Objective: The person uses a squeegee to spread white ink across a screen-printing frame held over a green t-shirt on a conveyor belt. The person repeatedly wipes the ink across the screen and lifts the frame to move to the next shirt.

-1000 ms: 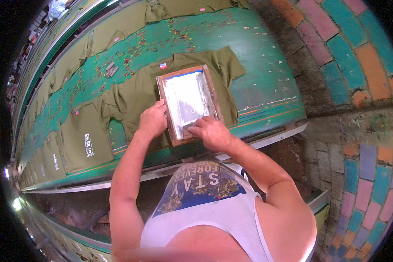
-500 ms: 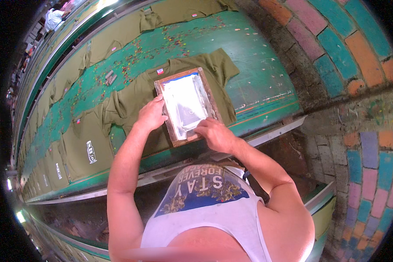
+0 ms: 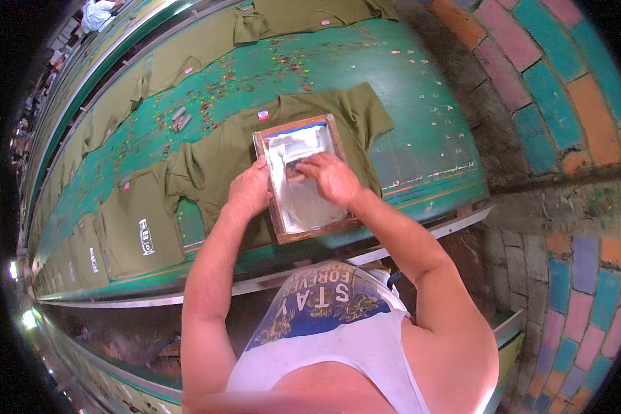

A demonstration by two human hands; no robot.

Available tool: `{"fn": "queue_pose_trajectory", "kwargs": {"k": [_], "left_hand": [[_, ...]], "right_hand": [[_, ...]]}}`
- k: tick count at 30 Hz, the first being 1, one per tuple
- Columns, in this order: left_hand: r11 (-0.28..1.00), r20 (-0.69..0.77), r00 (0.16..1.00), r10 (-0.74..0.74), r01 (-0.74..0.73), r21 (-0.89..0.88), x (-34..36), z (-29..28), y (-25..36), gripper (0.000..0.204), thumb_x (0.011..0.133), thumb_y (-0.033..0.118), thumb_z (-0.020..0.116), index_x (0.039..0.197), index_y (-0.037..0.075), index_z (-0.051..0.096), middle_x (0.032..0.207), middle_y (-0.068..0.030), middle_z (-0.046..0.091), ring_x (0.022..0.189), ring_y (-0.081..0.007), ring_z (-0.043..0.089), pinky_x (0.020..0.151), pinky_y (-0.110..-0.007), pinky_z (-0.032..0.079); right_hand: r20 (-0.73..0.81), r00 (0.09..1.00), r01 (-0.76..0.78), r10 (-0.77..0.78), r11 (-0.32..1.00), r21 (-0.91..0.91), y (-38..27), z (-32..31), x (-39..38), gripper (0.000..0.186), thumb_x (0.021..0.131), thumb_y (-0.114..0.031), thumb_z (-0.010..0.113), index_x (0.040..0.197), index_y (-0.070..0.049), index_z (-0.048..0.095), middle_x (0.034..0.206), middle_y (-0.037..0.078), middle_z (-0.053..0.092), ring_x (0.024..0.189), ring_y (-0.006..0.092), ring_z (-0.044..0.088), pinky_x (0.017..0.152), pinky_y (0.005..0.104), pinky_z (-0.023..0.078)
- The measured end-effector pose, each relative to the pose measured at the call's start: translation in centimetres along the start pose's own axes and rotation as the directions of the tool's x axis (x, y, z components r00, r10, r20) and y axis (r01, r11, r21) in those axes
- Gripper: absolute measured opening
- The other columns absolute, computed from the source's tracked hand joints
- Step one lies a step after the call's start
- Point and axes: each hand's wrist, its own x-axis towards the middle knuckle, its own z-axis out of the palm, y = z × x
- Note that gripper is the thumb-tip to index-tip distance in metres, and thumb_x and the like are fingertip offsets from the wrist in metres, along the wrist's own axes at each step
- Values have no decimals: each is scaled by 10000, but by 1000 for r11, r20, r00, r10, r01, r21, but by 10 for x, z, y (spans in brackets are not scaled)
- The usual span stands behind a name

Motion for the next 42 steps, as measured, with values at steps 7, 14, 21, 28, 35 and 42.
{"fn": "queue_pose_trajectory", "kwargs": {"k": [7,14,21,28,35,42], "left_hand": [[999,19,999,-25,25,21,0,-2,7,461,944,14,712,1395,-84,699,1616,-210,615,1185,-374,784,1003,-517,656],[996,92,992,-83,79,47,7,2,7,581,840,103,893,1371,-16,689,1703,-145,538,1233,-408,758,1044,-525,649],[997,35,999,2,-5,72,5,-2,6,618,908,22,757,1482,-161,621,1445,-255,704,1124,-365,798,952,-500,660],[998,26,999,33,-34,59,4,0,3,550,913,17,752,1426,-155,652,1420,-270,704,1120,-384,804,953,-509,667],[999,54,998,-28,25,46,10,-1,7,492,939,9,719,1403,-137,647,1409,-268,709,1123,-399,807,947,-521,670],[992,15,992,-122,122,-18,3,2,13,465,947,7,690,1407,-60,686,1457,-216,705,1161,-401,794,996,-522,655]], "right_hand": [[-9,1000,0,0,996,-87,36,-15,70,452,889,50,674,1310,-60,796,1251,194,781,1225,419,711,1056,523,582],[151,988,50,-41,997,-55,34,-23,56,483,854,45,689,1303,-87,810,1255,148,784,1185,387,725,1041,494,588],[175,981,91,-87,996,-16,-20,-25,-33,454,842,-68,744,1284,-143,813,1179,108,768,1148,345,731,1013,478,600],[314,943,96,-113,993,69,-52,-38,-69,369,887,-103,757,1254,-74,787,1185,133,752,1184,365,715,1063,486,586],[271,962,18,-29,999,44,23,-38,41,248,956,25,678,1176,-9,787,1129,206,765,1139,442,722,987,544,582],[134,990,48,-53,998,35,56,-24,90,361,933,34,683,1266,-35,803,1165,214,768,1163,454,708,1000,549,570]]}}
